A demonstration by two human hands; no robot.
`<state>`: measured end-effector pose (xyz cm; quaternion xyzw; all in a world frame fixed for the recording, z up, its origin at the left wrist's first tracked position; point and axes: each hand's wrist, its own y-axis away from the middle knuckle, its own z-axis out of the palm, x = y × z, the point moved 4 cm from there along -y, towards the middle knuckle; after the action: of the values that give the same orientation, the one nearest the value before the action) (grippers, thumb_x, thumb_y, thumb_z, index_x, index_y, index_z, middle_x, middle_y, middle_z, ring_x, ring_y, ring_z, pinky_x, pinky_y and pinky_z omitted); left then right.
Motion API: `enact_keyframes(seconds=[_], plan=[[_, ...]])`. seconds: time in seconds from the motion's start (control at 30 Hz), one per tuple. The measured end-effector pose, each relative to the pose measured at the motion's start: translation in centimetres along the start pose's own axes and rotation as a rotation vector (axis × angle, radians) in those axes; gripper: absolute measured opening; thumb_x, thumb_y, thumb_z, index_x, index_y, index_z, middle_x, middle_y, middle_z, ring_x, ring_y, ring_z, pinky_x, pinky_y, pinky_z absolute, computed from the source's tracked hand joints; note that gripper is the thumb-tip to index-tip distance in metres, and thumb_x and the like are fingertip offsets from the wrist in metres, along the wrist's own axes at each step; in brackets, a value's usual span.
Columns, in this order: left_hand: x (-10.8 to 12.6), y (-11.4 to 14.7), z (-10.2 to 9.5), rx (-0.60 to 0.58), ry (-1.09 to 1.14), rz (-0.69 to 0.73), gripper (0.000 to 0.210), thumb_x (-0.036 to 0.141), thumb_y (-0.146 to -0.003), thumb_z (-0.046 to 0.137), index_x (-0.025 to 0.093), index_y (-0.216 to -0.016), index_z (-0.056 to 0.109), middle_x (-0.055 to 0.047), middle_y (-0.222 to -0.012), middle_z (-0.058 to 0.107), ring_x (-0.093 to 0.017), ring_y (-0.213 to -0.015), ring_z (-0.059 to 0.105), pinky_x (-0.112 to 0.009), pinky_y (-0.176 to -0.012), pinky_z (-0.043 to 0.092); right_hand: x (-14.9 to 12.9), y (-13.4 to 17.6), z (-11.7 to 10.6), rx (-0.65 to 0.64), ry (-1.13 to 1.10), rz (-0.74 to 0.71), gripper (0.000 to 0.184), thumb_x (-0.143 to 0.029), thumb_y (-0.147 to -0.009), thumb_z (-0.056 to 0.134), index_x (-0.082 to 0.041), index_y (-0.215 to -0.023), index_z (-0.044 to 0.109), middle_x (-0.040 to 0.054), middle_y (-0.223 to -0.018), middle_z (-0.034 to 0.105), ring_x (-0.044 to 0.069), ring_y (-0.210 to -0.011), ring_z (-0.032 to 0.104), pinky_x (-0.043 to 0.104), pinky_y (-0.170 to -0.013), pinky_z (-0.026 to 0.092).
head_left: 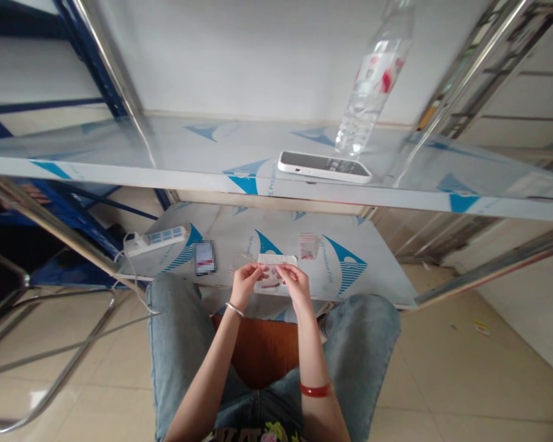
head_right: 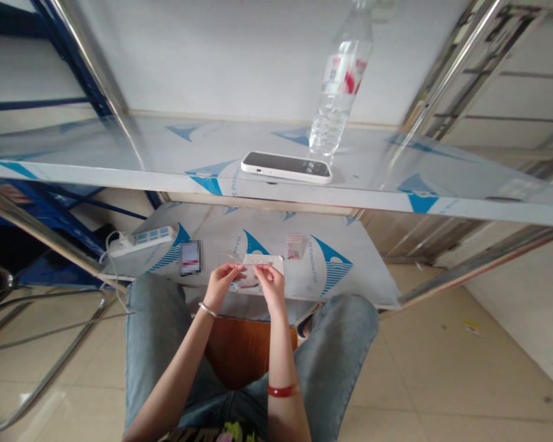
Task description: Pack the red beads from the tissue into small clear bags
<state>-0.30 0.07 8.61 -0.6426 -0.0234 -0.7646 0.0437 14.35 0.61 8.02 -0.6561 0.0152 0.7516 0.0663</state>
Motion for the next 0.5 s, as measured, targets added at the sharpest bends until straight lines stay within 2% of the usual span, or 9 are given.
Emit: enact_keyframes(seconds=[0.1,0.27,0.5], plan=[[-0.3,0.1,0.2,0.014,-0.033,0.039,0.031,0.043,-0.071,0.065,0.013,-0.076,0.064,-0.005,-0.071,0.067,-0.013,-0.062,0.061,-0.022,-0.059,0.045,0.3,0.1,0.3,-0.055,0.014,0.008,0.033,-0.046,-0.066,0.067,-0.015,-0.078,0.065,0.0048,-0.074,0.067,0.017,-0.067,0.06,0.026,-0.059,0.045],[-0.6,-0.3,0.3,0.03,-0.031,0.094,0.028,0.042,-0.073,0.064,0.014,-0.075,0.063,-0.003,-0.069,0.066,-0.013,-0.061,0.061,-0.022,-0.06,0.046,1.1,-0.3,0.4,-0.013,0.03,-0.083,0.031,-0.046,-0.069,0.066,-0.016,-0.078,0.064,0.005,-0.078,0.066,0.016,-0.071,0.059,0.026,-0.065,0.046],[-0.3,-0.1,0.3,-0.097,-0.061,0.092,0.029,0.042,-0.072,0.065,0.014,-0.076,0.065,-0.005,-0.072,0.068,-0.015,-0.066,0.061,-0.025,-0.065,0.047,1.9,-0.3,0.1,-0.04,0.06,-0.047,0.032,-0.046,-0.07,0.066,-0.016,-0.08,0.067,0.0071,-0.082,0.068,0.02,-0.077,0.061,0.031,-0.069,0.048]])
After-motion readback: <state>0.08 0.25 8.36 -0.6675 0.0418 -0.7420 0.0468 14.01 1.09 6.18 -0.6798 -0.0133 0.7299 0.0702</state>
